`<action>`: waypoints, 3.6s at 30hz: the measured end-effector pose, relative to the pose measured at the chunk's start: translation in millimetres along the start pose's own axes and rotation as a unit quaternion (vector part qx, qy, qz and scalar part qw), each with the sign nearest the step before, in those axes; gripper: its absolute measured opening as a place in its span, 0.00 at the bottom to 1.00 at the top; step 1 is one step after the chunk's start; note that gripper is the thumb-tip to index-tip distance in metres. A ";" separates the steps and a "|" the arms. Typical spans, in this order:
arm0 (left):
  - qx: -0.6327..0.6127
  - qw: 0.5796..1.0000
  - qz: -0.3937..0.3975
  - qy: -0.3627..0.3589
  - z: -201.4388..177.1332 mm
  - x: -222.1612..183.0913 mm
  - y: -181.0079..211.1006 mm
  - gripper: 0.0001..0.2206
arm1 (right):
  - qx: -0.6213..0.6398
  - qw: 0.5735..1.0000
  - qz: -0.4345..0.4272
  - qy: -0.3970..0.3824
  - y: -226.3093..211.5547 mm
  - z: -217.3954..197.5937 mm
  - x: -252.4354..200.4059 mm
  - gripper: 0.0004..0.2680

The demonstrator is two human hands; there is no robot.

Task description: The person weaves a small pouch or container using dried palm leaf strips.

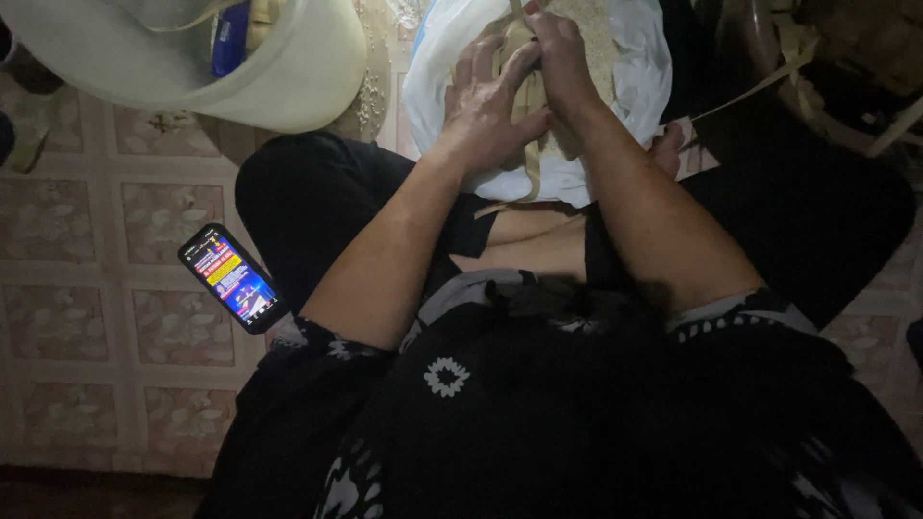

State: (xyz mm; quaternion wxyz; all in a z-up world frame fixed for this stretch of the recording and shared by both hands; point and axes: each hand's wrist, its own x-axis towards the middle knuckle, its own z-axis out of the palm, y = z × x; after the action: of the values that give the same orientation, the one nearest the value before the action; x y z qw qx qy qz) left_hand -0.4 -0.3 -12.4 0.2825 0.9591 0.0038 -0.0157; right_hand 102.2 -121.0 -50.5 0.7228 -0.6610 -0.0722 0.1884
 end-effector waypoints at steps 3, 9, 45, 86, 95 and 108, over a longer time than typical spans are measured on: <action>0.009 1.000 0.002 0.000 2.5 1.1 -1.6 0.37 | -0.008 1.000 0.008 0.001 -15.7 4.7 -8.5 0.11; 0.017 1.000 0.002 0.008 6.9 1.9 -4.3 0.36 | -0.037 0.999 -0.029 -0.005 0.7 -2.3 -0.8 0.13; -0.027 0.999 0.014 0.015 -1.6 -7.1 2.8 0.30 | -0.016 1.000 -0.017 0.003 17.7 -36.0 -86.1 0.13; -0.038 0.997 -0.041 -0.053 -24.4 -2.5 17.8 0.36 | -0.099 0.994 0.000 0.042 6.3 -2.8 7.7 0.19; -0.044 0.998 -0.028 -0.026 -15.6 -2.4 9.3 0.33 | -0.104 0.992 0.074 0.003 -29.6 9.6 -11.4 0.23; -0.047 0.998 -0.033 -0.038 -24.7 -4.7 16.4 0.33 | -0.060 0.984 0.168 0.000 8.9 -10.9 14.5 0.23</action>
State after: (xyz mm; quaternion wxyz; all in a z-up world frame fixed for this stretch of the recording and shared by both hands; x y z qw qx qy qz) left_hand -4.1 -0.7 17.4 0.3262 0.9429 0.0257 -0.0617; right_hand 117.9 -125.3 -62.6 0.6397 -0.7059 0.0291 0.3027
